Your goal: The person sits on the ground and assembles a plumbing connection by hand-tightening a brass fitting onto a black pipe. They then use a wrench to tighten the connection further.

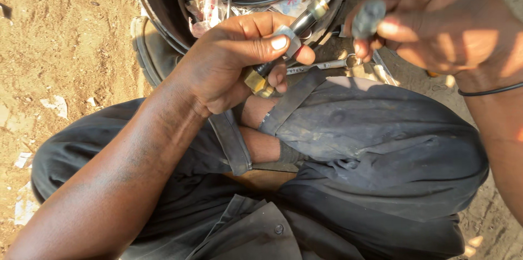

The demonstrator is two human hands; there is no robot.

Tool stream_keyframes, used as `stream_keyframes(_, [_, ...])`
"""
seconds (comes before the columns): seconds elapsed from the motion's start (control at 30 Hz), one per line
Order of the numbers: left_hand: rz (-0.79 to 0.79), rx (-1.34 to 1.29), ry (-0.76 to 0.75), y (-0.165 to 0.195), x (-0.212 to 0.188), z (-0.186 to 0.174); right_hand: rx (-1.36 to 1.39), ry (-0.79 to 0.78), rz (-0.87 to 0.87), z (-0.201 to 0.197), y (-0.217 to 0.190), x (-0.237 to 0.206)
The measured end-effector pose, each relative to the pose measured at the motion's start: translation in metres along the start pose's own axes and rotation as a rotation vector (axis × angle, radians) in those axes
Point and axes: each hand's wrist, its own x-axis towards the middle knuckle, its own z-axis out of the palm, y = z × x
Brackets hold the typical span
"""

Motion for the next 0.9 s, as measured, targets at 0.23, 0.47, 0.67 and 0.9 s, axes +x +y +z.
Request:
stream_keyframes(0.23, [0.069, -0.059, 0.034, 0.018, -0.008, -0.006, 0.28, 0.196, -0.045, 0.022, -0.012, 0.031])
stream_keyframes(0.47, [0.184, 0.343, 0.226, 0.015, -0.003, -0.01, 0.416, 0.364, 0.03, 0.036, 0.007, 0.057])
stream_keyframes(0.67, [0.278, 0.6, 0.22, 0.002, 0.002, -0.014, 0.392, 0.357, 0.004, 0.035, 0.027, 0.047])
stream_keyframes(0.9, [0.24, 0.787, 0.308, -0.006, 0.005, -0.018, 0.398, 0.277, -0.052, 0.042, 0.036, 0.039])
